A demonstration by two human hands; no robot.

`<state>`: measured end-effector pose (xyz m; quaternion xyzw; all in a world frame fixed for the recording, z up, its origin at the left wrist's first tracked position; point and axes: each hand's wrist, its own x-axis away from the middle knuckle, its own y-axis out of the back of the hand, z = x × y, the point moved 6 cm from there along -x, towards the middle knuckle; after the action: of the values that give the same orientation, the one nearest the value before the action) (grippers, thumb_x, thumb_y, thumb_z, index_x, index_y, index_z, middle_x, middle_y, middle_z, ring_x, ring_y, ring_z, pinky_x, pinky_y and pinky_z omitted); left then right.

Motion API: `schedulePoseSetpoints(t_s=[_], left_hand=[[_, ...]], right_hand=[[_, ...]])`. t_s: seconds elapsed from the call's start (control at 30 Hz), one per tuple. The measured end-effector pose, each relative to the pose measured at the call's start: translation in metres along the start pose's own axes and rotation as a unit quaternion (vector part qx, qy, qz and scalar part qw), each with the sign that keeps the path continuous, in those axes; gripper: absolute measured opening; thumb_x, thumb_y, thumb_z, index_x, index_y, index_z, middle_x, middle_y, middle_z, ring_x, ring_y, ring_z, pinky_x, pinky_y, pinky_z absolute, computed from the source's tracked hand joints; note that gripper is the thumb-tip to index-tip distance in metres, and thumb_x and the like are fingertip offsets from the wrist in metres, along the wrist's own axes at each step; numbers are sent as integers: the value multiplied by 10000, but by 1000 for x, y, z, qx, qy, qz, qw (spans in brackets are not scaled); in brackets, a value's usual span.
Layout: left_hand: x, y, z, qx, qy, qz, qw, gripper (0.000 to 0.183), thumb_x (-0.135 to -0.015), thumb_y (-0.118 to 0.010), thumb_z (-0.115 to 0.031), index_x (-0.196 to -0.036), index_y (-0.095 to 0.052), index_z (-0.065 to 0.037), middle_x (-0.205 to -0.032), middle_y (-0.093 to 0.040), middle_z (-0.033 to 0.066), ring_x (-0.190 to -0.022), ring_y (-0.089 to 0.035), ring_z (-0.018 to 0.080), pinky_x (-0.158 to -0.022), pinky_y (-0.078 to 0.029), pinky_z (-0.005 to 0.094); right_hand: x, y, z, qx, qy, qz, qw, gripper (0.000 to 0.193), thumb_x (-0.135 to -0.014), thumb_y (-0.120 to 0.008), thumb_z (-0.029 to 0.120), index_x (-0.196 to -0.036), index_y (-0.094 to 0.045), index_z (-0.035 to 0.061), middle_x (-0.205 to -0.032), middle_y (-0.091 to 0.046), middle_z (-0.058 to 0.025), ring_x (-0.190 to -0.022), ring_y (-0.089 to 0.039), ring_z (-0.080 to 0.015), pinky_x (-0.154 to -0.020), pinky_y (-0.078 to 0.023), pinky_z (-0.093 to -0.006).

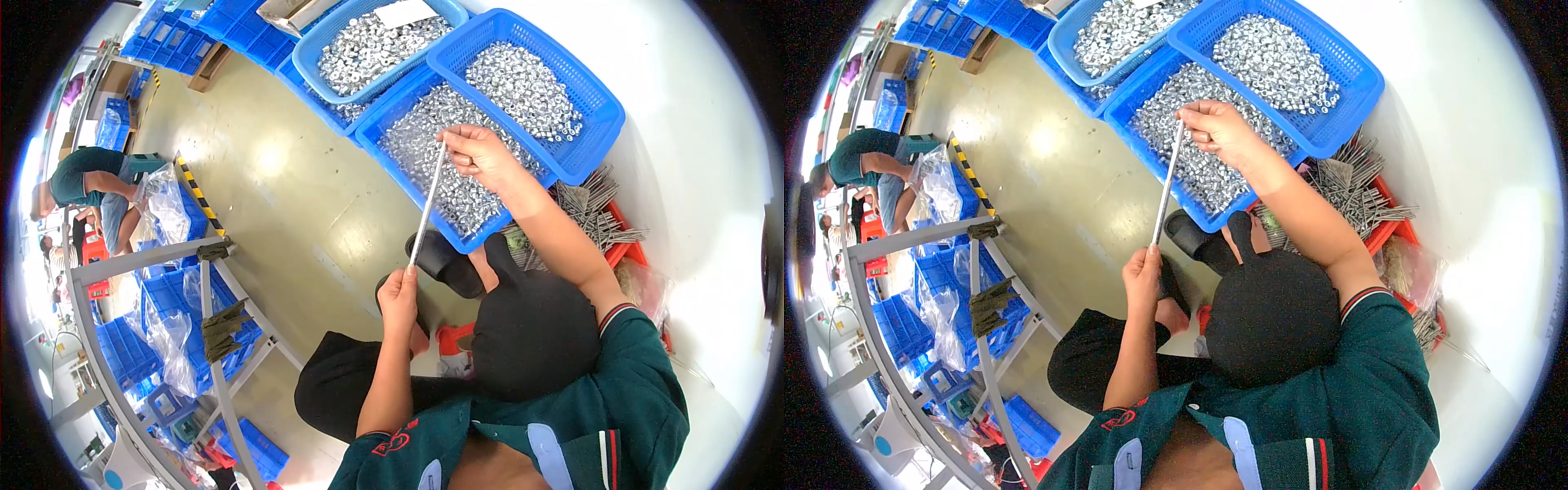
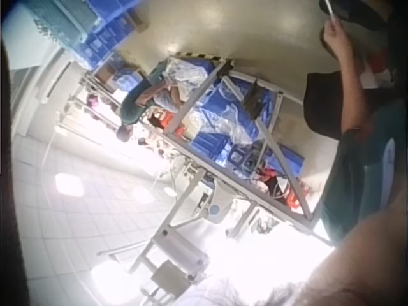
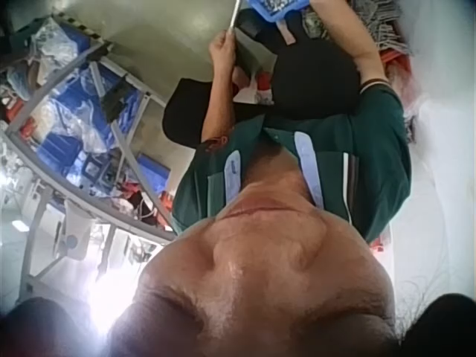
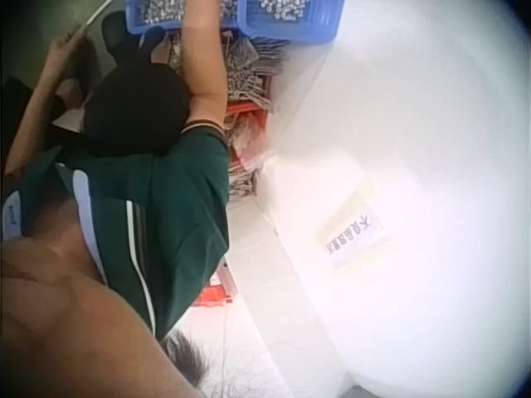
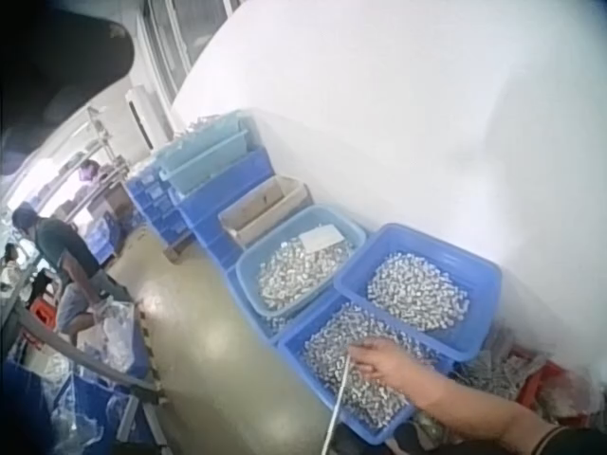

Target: Inspecting small metal cylindrical parts and sliding them onto a thin metal rod for organization or sorting.

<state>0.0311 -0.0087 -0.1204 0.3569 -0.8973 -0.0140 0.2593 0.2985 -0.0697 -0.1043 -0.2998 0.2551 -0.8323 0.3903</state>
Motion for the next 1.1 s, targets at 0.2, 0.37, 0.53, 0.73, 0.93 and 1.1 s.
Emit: schedulePoseSetpoints(t_s=[0.2, 0.37, 0.53, 0.73, 0.93, 1.1], left_hand=[[2, 4, -2, -8, -13, -23, 1000, 351, -886, -512, -269, -600, -462, -72, -559, -378, -62, -507, -303, 32, -446, -231, 206], [1, -6, -12, 121, 71, 8, 990, 329, -891, -494, -283, -624, -458, -94, -536, -364, -66, -448, -293, 22, -396, -208, 193], [-1, -5, -13, 124, 79, -3, 989, 308, -893, -489, -284, -641, -453, -110, -527, -346, -69, -425, -276, 17, -377, -198, 184], [-3, -3, -6, 118, 62, 4, 991, 303, -888, -499, -285, -647, -465, -104, -522, -361, -63, -422, -288, 22, -376, -207, 185], [-1, -4, -6, 67, 32, 12, 997, 324, -877, -523, -288, -622, -476, -94, -526, -387, -62, -444, -309, 27, -401, -221, 192], [1, -2, -2, 26, 23, 11, 999, 332, -871, -535, -293, -613, -484, -89, -538, -397, -61, -475, -321, 27, -432, -232, 191]], right_hand=[[6, -11, 9, 88, -29, -47, 995, 173, -833, -581, 168, -900, -587, 9, -588, -428, 45, -430, -325, -12, -370, -226, -155], [21, -41, -38, 116, -123, 33, 985, 215, -819, -603, 204, -931, -585, 21, -590, -441, 47, -424, -309, -14, -366, -203, -166], [17, -10, -30, 32, -136, -13, 990, 216, -852, -539, 179, -972, -561, 1, -749, -498, -40, -484, -355, -43, -364, -231, -160], [11, 8, -29, -76, -132, -21, 988, 163, -856, -491, 93, -965, -523, -25, -769, -529, -94, -478, -378, -57, -362, -273, -165], [7, 13, -22, -147, -117, 30, 982, 152, -879, -519, 209, -899, -513, 58, -680, -496, -23, -424, -346, -43, -350, -253, -167], [4, 16, -16, -202, -121, 20, 972, 197, -877, -525, 253, -881, -527, 56, -655, -474, -8, -429, -339, -31, -339, -247, -157]])
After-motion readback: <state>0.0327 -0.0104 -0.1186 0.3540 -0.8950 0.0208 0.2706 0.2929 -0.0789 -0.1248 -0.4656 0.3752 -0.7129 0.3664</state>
